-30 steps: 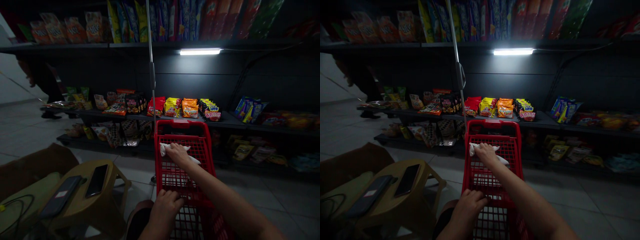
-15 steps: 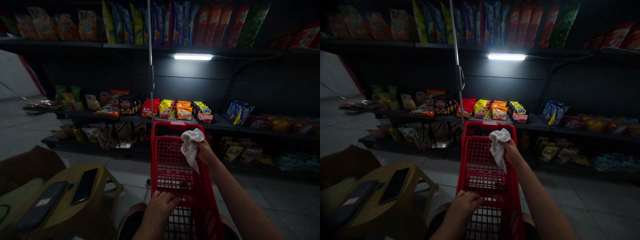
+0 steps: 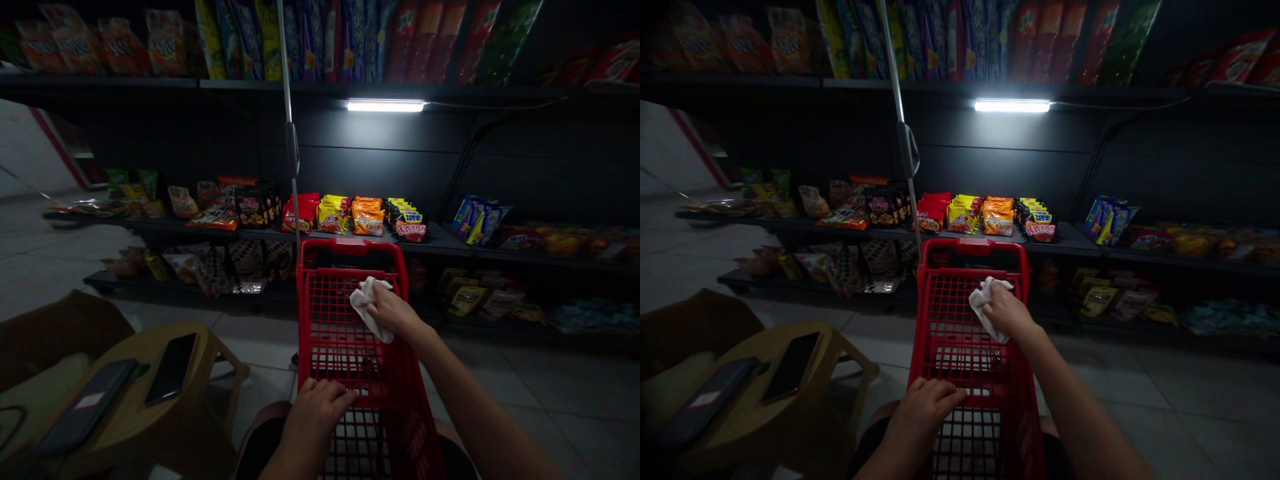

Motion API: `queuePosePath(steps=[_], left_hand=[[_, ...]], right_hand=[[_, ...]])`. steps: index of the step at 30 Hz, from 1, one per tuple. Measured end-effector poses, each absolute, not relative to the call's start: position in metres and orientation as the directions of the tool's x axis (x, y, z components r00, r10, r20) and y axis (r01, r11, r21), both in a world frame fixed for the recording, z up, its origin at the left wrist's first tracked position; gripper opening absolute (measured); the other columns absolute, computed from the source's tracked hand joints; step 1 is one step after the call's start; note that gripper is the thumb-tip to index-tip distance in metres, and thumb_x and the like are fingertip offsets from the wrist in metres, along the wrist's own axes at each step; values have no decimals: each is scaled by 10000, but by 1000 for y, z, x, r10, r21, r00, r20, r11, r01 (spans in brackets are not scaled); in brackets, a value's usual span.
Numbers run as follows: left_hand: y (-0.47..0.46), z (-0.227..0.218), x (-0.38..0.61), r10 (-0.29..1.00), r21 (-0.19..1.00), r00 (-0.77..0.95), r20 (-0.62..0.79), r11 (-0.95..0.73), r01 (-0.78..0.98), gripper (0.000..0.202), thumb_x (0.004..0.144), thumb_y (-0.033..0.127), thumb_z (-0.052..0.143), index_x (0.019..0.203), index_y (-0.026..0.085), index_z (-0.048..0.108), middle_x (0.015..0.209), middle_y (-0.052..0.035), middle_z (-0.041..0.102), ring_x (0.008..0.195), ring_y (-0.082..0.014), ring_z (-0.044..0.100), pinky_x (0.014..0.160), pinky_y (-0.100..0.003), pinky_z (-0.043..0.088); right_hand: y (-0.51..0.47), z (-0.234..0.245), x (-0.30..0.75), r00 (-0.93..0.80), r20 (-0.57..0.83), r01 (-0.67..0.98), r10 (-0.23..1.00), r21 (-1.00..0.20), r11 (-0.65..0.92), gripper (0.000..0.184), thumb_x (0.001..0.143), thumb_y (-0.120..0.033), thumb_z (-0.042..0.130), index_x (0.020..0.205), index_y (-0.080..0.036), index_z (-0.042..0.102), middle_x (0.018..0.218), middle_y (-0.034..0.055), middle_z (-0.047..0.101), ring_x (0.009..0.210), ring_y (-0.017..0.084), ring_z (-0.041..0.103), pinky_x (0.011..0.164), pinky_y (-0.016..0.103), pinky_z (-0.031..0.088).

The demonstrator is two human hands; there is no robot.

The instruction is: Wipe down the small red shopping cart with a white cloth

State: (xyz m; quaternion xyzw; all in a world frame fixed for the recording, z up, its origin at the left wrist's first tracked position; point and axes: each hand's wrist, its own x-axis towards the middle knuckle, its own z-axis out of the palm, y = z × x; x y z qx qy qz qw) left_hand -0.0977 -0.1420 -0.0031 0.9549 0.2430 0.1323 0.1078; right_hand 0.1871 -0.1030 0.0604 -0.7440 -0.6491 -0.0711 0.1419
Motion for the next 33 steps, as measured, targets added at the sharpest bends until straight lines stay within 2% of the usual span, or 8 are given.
queuePosePath(steps=[3,6,11,14,17,20,24,33], left_hand=[[-141,-1,-97,492,280,852,180,-856,434,304,963,272,559,1242,382,606,1126,42,707,987,-144,622,824,-317,361],[-141,-1,-96,490,274,853,179,-858,435,298,957,283,570,1236,382,609,1117,45,705,984,-144,622,824,-322,359],[-139,-8,-96,470,222,857,211,-877,427,291,943,277,594,1220,364,616,1073,33,695,964,-148,611,811,-324,362],[-136,-14,-97,445,167,864,234,-894,416,292,951,290,575,1230,370,609,1046,23,691,947,-157,605,796,-327,367],[-135,-17,-98,440,146,863,247,-898,416,312,957,275,566,1251,376,594,1007,19,686,920,-154,600,782,-320,368],[-136,-15,-99,447,176,860,247,-893,414,288,964,270,558,1232,366,601,1046,26,692,928,-147,607,786,-317,361],[-140,-8,-97,473,241,851,229,-875,421,292,968,269,556,1238,375,595,1097,42,699,975,-140,617,811,-320,353],[-140,-2,-91,476,345,856,203,-853,393,311,945,226,590,1224,358,632,1092,24,711,979,-154,620,828,-336,339]], right_hand=[[-99,47,180,79,340,997,937,-20,-77,578,893,-433,584,1401,-174,487,1419,152,517,1320,303,443,1076,420,353],[-91,46,185,80,374,993,924,51,-107,441,946,-297,533,1382,-242,504,1340,123,574,1253,266,493,1029,385,369],[-58,70,147,252,334,966,908,-42,-253,433,999,-373,442,1395,-204,404,1039,96,693,935,228,647,819,323,447],[-31,71,103,72,382,997,921,-37,-62,428,977,-407,490,1365,-235,440,1075,87,697,1005,242,638,926,378,422],[-12,58,81,-189,450,981,873,43,191,459,938,-487,543,1338,-263,516,1384,107,558,1302,293,454,1097,463,281],[-9,48,92,-261,432,964,863,72,256,426,969,-443,498,1365,-288,512,1409,86,528,1289,265,443,1069,408,310],[-26,56,139,-124,384,989,915,128,80,319,988,-275,455,1283,-303,574,1131,81,631,1024,223,564,909,327,372],[-96,68,234,385,334,885,861,132,-447,263,971,-301,465,1154,-253,647,980,85,646,840,200,634,710,287,386]])
